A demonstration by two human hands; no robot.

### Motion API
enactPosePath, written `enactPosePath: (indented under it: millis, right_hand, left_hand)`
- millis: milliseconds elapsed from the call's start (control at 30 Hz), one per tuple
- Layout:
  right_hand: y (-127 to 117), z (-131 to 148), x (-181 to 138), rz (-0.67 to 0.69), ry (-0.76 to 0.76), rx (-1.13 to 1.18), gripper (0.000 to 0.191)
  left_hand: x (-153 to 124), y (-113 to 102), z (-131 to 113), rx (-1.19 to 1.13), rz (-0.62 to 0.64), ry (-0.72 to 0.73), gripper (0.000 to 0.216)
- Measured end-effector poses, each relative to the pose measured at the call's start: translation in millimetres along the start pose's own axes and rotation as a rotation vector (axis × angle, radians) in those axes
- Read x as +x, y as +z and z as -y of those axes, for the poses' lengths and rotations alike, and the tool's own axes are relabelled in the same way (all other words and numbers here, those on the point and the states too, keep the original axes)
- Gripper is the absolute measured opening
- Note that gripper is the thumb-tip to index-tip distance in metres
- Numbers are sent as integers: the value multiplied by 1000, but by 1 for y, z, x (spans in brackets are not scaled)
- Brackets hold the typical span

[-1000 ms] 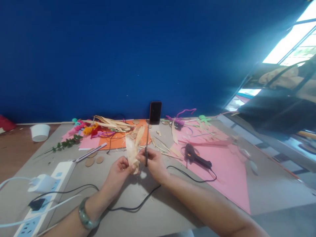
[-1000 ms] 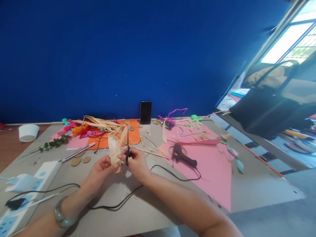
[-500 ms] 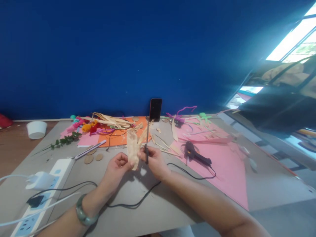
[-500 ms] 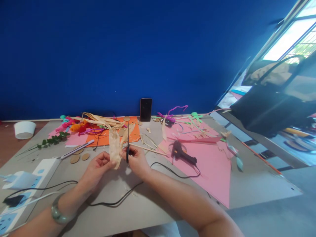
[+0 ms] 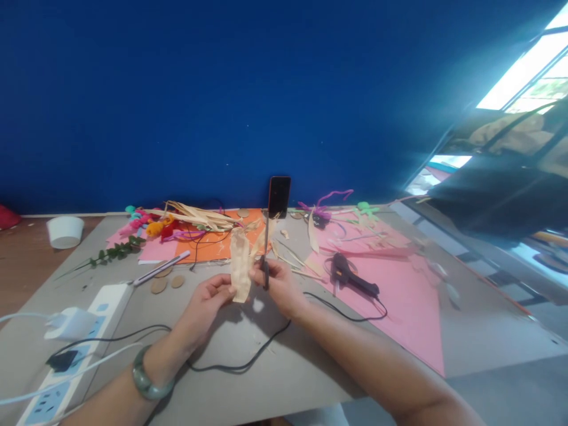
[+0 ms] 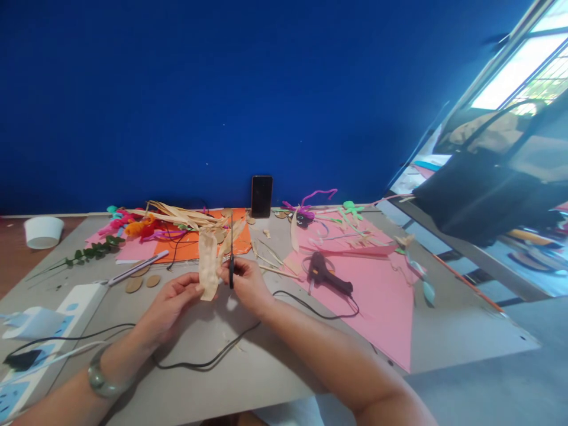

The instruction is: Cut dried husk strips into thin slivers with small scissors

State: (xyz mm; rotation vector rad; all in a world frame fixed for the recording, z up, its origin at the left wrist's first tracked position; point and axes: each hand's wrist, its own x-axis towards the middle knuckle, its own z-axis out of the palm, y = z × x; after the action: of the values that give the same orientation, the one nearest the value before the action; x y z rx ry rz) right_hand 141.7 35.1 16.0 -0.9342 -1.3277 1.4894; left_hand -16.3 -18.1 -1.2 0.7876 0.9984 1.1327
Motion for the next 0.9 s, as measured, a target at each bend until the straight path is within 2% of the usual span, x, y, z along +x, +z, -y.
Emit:
enactPosePath:
  millis: [233, 400, 600, 900]
  right_hand:
    - [4, -5, -3, 117, 38, -14, 28]
    - [4, -8, -3, 108, 26, -59, 30]
    - [1, -11, 0, 127, 26, -95, 31]
    - [0, -15, 2, 196, 73, -45, 31]
  left_hand:
    - [1, 0, 1, -4, 11, 28, 35]
    - [1, 0, -2, -1, -1, -12, 33]
    - [3, -5, 0, -2, 55, -34, 31]
    - [2, -6, 3, 48, 72, -79, 32]
